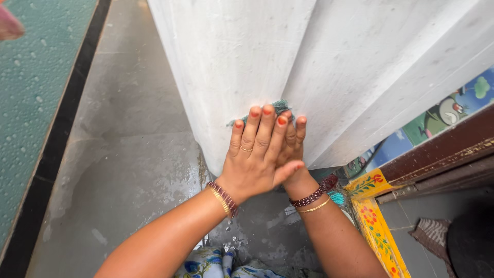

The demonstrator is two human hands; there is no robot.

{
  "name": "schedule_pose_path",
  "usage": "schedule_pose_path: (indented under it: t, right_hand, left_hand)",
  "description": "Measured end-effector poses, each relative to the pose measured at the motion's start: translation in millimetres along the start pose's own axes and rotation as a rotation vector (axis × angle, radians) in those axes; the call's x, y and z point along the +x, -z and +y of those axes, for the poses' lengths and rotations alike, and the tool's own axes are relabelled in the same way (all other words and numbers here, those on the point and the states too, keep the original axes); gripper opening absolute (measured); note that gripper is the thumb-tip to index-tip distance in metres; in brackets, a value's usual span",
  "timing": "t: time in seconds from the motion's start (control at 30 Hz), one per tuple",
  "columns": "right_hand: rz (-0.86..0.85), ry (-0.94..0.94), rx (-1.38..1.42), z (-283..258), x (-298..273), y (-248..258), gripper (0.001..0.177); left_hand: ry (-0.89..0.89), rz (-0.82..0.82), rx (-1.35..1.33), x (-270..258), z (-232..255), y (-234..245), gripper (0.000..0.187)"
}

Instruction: The person scrubs a white wall with a green sponge, repeatedly dipping it into a bucket of water. The person holds the wall with one hand while scrubbing with the other, focusing on the lower section near the floor.

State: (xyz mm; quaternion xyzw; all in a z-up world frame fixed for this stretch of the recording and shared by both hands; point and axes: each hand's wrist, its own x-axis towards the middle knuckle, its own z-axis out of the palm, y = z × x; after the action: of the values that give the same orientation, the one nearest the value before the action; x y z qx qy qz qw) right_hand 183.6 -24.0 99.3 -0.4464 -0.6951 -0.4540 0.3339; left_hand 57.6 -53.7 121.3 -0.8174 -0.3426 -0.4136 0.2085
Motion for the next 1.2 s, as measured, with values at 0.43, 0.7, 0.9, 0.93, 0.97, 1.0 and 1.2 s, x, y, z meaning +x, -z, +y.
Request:
schedule_pose_path:
  t: [0.43, 0.7, 0.9, 0.93, 0.97, 1.0, 1.2]
  right_hand:
    - [-0.072, -0.06, 0.056, 66.7, -120.7, -12.0, 0.061]
    - [-0.008, -0.109, 0.033, 60.6, -132.8, -29.0, 0.059]
    - [0.001, -0.083, 0.037, 61.3, -128.8, -29.8, 0.059]
    - [-0.007, -0.088, 0.027, 58.8, -130.6, -26.2, 0.06]
    - [-0.007, -0.088, 0.018, 59.4, -129.0, -26.8, 0.06]
    - [-0.006, -0.088, 0.009, 60.4, -127.9, -26.1, 0.06]
    - [-0.011, -0.113, -0.006, 51.6, -128.8, -26.1, 0.06]
  left_hand:
    - [0.016, 0.086, 0.234, 46.6, -36.1, 38.1, 0.105]
    - [0.195, -0.028, 0.131, 74.8, -55.2, 38.6, 0.106]
    - [-0.224, 0.03, 0.384, -78.2, -57.2, -20.6, 0.096]
    - [-0.298, -0.009, 0.413, -94.0, -60.9, -20.3, 0.095]
    - [-0.305, -0.026, 0.403, -98.8, -64.9, -19.7, 0.097]
    - [-0.313, -0.043, 0.392, -96.1, -67.8, -15.2, 0.098]
    - [-0.011, 0.196, 0.007, 34.4, -94.8, 40.1, 0.114]
